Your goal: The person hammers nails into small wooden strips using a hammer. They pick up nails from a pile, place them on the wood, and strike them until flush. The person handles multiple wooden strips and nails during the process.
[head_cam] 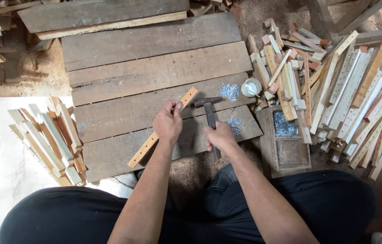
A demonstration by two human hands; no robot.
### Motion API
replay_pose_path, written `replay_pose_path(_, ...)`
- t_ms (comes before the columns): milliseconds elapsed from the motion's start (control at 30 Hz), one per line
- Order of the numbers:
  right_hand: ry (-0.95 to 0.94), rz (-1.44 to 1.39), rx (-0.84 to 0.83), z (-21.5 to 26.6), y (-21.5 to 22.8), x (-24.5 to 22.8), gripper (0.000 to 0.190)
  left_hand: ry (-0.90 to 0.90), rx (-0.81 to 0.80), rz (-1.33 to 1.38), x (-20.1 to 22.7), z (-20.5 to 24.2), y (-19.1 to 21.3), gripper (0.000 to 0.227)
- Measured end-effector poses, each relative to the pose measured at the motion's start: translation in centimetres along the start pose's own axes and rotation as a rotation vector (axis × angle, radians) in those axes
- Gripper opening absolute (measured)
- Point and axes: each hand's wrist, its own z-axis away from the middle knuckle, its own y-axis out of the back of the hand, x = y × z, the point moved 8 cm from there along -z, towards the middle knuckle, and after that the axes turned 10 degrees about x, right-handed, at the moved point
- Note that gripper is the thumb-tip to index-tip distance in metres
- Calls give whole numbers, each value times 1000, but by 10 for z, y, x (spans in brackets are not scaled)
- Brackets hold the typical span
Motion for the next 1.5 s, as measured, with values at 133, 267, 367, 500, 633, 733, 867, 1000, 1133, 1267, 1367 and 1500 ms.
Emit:
replay_pose_path(133,38,-129,22,-11,5,1,20,-15,11,15,3,3,1,13)
replay_pose_path(267,343,98,149,33,33,-44,28,-196,102,-64,6,7,-4,12)
replay_pose_path(367,531,50,190,79,50,-90,20,-347,157,-112,5,10,-20,10)
replay_pose_path(500,643,13,3,97,42,-93,42,-518,246,-157,3,16,-31,6)
replay_pose_path(633,599,92,10,76,30,-82,51,-432,187,-194,9,6,-20,17)
replay_pose_path(733,525,127,-37,81,29,-91,50,-398,103,-160,6,-3,-23,19)
replay_pose_path(867,521,160,-31,81,26,-95,53,-308,0,-100,9,-6,-12,22)
replay_pose_path(1000,525,106,10,70,23,-87,54,-235,-24,-4,12,-4,-4,16)
replay_pose_path(1133,543,101,32,67,22,-89,54,-219,-39,-42,10,-6,-7,20)
replay_pose_path(1267,542,90,46,69,23,-89,53,-222,-39,-84,10,-5,-8,20)
replay_pose_path(1367,526,84,41,78,27,-98,53,-246,-31,-120,12,-4,-9,21)
replay_pose_path(1500,523,63,25,83,27,-103,53,-292,-5,-141,10,-2,-11,21)
